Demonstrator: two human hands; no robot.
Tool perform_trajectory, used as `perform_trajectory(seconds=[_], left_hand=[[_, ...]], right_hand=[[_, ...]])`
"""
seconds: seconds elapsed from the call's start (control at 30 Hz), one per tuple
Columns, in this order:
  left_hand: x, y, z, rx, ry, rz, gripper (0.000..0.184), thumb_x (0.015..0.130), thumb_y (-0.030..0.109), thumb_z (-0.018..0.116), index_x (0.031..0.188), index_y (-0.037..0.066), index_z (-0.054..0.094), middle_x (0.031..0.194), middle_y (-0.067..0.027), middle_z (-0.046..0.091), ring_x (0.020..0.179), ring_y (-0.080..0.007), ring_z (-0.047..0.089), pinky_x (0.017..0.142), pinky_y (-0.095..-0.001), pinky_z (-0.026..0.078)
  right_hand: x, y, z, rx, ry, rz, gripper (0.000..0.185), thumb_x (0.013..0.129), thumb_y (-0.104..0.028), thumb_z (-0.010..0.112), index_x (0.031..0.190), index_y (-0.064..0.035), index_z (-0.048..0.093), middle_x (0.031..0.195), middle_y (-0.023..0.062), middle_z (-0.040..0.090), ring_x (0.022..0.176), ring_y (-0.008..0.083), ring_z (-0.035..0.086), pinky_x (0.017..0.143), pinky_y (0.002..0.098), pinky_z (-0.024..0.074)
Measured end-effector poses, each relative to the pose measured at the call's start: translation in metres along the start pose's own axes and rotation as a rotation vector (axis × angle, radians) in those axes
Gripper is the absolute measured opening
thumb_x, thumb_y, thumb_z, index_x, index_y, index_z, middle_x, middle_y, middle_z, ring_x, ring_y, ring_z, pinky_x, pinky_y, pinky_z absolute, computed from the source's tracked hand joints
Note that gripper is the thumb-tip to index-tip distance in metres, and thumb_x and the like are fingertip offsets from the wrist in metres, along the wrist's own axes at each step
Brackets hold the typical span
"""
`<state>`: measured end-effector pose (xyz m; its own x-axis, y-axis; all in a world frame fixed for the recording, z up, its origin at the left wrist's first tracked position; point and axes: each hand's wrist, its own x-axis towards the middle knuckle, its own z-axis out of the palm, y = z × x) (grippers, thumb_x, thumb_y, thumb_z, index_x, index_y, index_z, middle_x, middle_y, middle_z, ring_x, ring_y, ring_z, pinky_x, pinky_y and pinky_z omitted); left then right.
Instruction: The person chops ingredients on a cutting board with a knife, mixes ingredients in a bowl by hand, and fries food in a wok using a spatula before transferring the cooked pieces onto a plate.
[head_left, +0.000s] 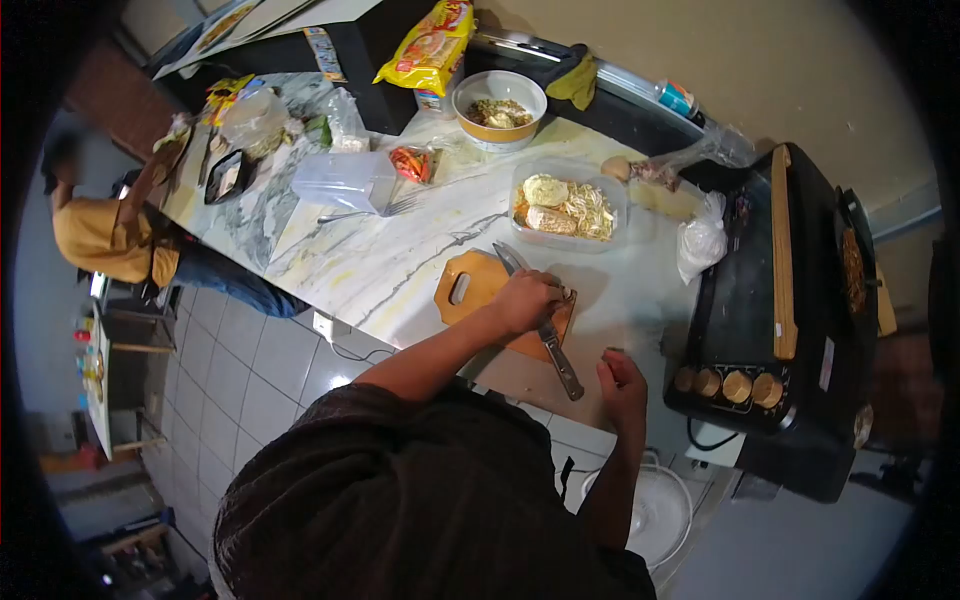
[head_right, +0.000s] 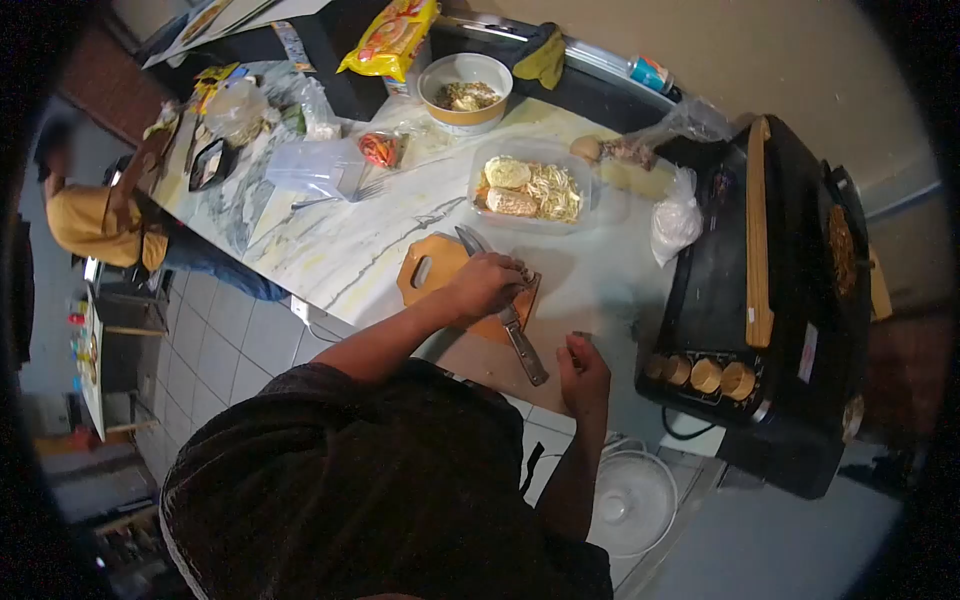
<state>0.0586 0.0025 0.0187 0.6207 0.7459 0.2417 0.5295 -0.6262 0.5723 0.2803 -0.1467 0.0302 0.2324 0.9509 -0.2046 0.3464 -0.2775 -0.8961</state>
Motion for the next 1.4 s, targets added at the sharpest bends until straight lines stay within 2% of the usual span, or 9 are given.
perform_trajectory(seconds=[0.47,0.57,0.7,0.73,0.93,1.03,1.1,1.27,1.4], left_hand=[[-0.014,0.055,0.003,-0.296,-0.048,0.252,0.018,0.076,0.012,0.070,0.066,0.005,0.057,0.062,-0.0130,0.056,0.059,-0.0324,0.057,0.056,-0.0427,0.043],[-0.035,0.102,0.017,-0.434,-0.278,0.342,0.026,0.076,0.010,0.067,0.060,0.001,0.049,0.057,-0.0162,0.050,0.054,-0.0326,0.053,0.051,-0.0412,0.040],[-0.098,0.184,0.046,-0.532,-0.520,0.615,0.027,0.072,0.007,0.061,0.058,0.000,0.040,0.055,-0.0176,0.041,0.048,-0.0308,0.040,0.047,-0.0397,0.034],[-0.122,0.208,0.053,-0.567,-0.608,0.723,0.027,0.072,0.007,0.061,0.058,0.000,0.040,0.055,-0.0176,0.041,0.048,-0.0308,0.040,0.047,-0.0397,0.034],[-0.330,0.355,0.061,-0.554,-1.176,1.162,0.025,0.067,0.004,0.060,0.061,0.001,0.035,0.056,-0.0167,0.041,0.051,-0.0330,0.041,0.049,-0.0406,0.035],[-0.490,0.396,0.065,-0.593,-1.497,1.180,0.029,0.076,0.008,0.064,0.063,0.003,0.039,0.054,-0.0065,0.041,0.051,-0.0149,0.038,0.049,-0.0309,0.034],[-0.601,0.417,0.032,-0.549,-1.677,1.345,0.031,0.080,0.012,0.066,0.064,0.004,0.041,0.055,-0.0031,0.041,0.053,-0.0114,0.038,0.049,-0.0290,0.034],[-0.810,0.413,-0.059,-0.504,-2.071,1.719,0.036,0.086,0.022,0.070,0.066,0.004,0.046,0.058,0.0033,0.043,0.057,-0.0070,0.037,0.050,-0.0256,0.033],[-0.935,0.374,-0.109,-0.329,-2.381,1.760,0.034,0.088,0.023,0.069,0.067,0.004,0.050,0.059,0.0050,0.044,0.058,-0.0052,0.037,0.051,-0.0236,0.032]], right_hand=[[-0.183,-0.008,0.087,0.078,0.598,0.415,0.022,0.089,-0.019,0.065,0.105,-0.0037,0.066,0.081,0.0065,0.067,0.071,0.0093,0.058,0.064,0.0247,0.0458],[-0.237,-0.010,0.101,0.163,0.807,0.451,0.021,0.089,-0.016,0.066,0.105,-0.0034,0.066,0.078,0.0063,0.066,0.069,0.0102,0.058,0.064,0.0249,0.0463],[-0.344,-0.019,0.121,0.253,1.068,0.367,0.025,0.090,0.004,0.045,0.109,-0.0009,0.061,0.083,0.0090,0.064,0.076,0.0137,0.060,0.069,0.0280,0.0497],[-0.377,-0.028,0.130,0.352,1.138,0.388,0.034,0.087,0.010,0.036,0.112,0.0006,0.057,0.089,0.0108,0.063,0.082,0.0168,0.062,0.073,0.0294,0.0521],[-0.589,-0.052,0.268,0.447,1.829,0.468,0.038,0.083,0.013,0.036,0.113,0.0017,0.055,0.103,0.0133,0.060,0.093,0.0215,0.063,0.076,0.0335,0.0575],[-0.692,-0.075,0.376,0.518,2.162,0.598,0.040,0.080,0.012,0.037,0.112,0.0013,0.056,0.106,0.0139,0.059,0.100,0.0222,0.061,0.077,0.0339,0.0560],[-0.744,-0.099,0.458,0.349,2.273,0.951,0.037,0.079,0.010,0.037,0.109,0.0015,0.058,0.105,0.0148,0.059,0.099,0.0224,0.061,0.078,0.0336,0.0531],[-0.782,-0.151,0.643,0.468,2.887,1.052,0.030,0.079,0.010,0.039,0.101,0.0028,0.058,0.099,0.0150,0.060,0.088,0.0234,0.065,0.079,0.0326,0.0511],[-0.768,-0.188,0.732,0.420,3.251,1.255,0.030,0.079,0.013,0.035,0.098,0.0034,0.057,0.098,0.0111,0.061,0.089,0.0171,0.063,0.074,0.0288,0.0510]])
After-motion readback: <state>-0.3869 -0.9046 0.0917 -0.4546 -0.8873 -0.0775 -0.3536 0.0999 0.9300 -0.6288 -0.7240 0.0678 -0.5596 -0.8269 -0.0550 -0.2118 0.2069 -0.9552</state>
